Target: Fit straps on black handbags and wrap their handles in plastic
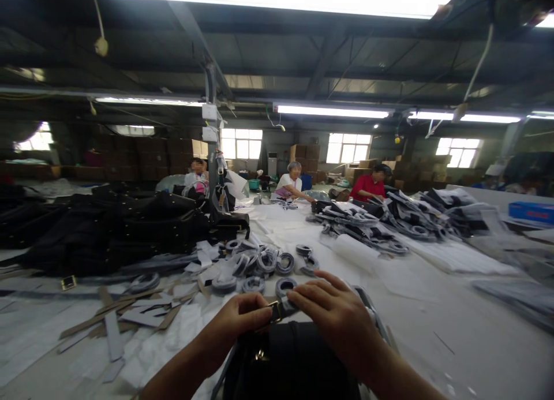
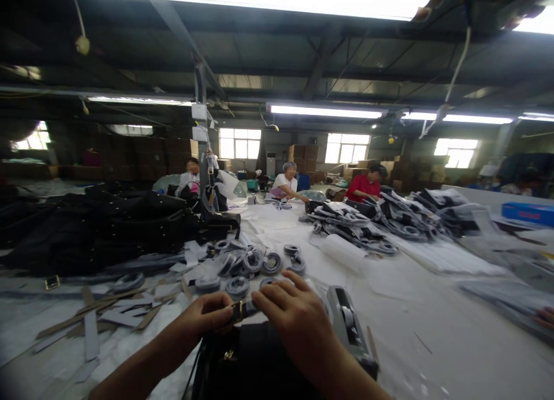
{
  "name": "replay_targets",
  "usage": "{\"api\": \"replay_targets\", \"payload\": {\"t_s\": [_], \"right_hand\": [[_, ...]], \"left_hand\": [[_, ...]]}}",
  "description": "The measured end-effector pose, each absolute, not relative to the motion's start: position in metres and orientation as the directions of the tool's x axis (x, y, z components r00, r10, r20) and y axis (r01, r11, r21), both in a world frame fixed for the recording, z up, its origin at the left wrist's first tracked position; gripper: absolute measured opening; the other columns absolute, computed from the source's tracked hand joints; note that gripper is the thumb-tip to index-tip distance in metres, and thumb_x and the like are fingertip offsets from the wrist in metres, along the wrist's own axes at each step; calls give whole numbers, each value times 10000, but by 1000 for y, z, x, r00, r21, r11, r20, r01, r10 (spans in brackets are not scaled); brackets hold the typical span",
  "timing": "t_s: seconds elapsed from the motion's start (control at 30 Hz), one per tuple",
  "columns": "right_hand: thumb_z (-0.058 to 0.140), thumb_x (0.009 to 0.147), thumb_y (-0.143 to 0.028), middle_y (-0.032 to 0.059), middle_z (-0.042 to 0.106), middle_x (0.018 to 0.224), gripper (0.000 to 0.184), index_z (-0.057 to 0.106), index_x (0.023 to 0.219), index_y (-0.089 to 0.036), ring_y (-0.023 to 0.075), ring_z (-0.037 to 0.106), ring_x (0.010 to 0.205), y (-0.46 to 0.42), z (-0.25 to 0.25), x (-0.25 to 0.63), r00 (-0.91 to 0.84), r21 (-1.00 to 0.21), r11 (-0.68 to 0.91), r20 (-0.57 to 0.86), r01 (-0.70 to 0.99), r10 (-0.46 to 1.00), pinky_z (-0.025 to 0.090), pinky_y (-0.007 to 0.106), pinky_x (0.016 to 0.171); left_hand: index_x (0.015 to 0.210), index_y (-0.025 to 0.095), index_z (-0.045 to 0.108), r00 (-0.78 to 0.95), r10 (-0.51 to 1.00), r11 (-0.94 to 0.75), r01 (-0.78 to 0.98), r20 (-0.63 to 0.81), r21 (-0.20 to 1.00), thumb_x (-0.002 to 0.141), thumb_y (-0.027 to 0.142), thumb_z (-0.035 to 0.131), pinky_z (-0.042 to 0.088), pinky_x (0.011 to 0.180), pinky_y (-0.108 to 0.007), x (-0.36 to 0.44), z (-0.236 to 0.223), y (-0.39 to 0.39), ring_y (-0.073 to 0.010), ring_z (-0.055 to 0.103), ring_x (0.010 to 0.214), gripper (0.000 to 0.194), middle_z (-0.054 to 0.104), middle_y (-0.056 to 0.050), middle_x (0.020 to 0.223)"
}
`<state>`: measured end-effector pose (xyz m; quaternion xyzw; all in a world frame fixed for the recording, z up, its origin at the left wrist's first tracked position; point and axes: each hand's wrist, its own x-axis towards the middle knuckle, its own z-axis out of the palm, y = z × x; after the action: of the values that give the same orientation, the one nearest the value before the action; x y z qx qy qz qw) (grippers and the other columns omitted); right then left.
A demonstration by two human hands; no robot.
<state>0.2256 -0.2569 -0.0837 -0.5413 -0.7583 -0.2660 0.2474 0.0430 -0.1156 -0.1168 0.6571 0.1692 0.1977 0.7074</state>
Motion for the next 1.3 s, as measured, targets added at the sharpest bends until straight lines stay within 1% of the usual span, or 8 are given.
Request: {"api": "replay_targets", "payload": {"t_s": [0.3, 0.43, 0.53, 0.83, 0.97, 1.07, 1.17, 1.3], "right_hand": [[411, 992, -70, 31, 738, 1136, 352, 645, 1203, -225, 203, 681, 1016, -259, -81, 228, -307, 200, 234, 680, 951, 666, 426, 436, 1036], [425, 956, -20, 33, 735, 1147, 391, 642, 1204, -230, 203, 683, 1024, -261, -80, 238, -274, 205, 182, 684, 962, 676, 379, 452, 1069], [413, 930, 7, 37, 731, 1152, 427, 639, 1206, -227, 203, 681, 1034, -259, -82, 244, -227, 188, 133, 680, 973, 697, 345, 468, 1093], [544, 930, -187, 53, 571, 1405, 501, 444, 1419, -229, 207, 504, 1304, -249, -48, 185, -337, 130, 322, 568, 938, 751, 204, 465, 1201], [664, 891, -320, 70, 663, 1273, 501, 524, 1364, -231, 264, 595, 1177, -230, -37, 154, -329, -8, 359, 380, 933, 864, 304, 494, 1142], [647, 902, -221, 31, 725, 978, 169, 705, 1060, -245, 218, 663, 917, -214, -37, 161, -276, -149, 320, 255, 936, 927, 498, 361, 880], [559, 946, -176, 6, 683, 870, 161, 697, 881, -229, 155, 633, 783, -207, -34, 179, -217, -288, 282, 239, 915, 947, 470, 254, 700], [544, 965, -264, 27, 681, 1008, 124, 662, 986, -233, 178, 624, 907, -206, -24, 178, -159, -406, 265, 276, 874, 948, 459, 281, 796]], "left_hand": [[754, 154, 625, 819, 568, -80, -43, 81, 996, 792, 461, 715, 349, 592, -231, 42, -104, -127, -122, 504, 632, 322, 574, 32, 654], [1161, 189, 673, 842, 517, -169, -77, 154, 983, 952, 497, 484, 464, 890, -324, 16, -120, -115, -226, 638, 1016, 418, 724, -65, 1071], [1257, 243, 637, 818, 551, -257, -20, 164, 966, 880, 364, 647, 456, 1008, -359, -5, -146, -104, -261, 583, 1205, 397, 672, -56, 1275], [1103, 291, 718, 659, 615, -613, 54, 433, 788, 842, 238, 704, 507, 933, -313, -28, -149, -102, -215, 664, 1040, 267, 739, -8, 1094], [1122, 302, 702, 607, 583, -674, -10, 540, 739, 830, 275, 728, 492, 956, -286, -28, -121, -110, -198, 660, 1064, 295, 735, 1, 1116], [1150, 289, 688, 603, 610, -655, 18, 514, 755, 773, 325, 781, 519, 889, -270, -39, -114, -107, -198, 697, 968, 390, 759, 5, 1035], [1094, 285, 724, 634, 646, -619, 107, 426, 778, 762, 341, 787, 521, 872, -274, -62, -122, -95, -218, 702, 971, 343, 771, 1, 1024], [1032, 272, 744, 576, 707, -596, 174, 410, 784, 804, 336, 748, 509, 887, -290, -76, -123, -89, -229, 692, 1006, 237, 768, -11, 1047]]}}
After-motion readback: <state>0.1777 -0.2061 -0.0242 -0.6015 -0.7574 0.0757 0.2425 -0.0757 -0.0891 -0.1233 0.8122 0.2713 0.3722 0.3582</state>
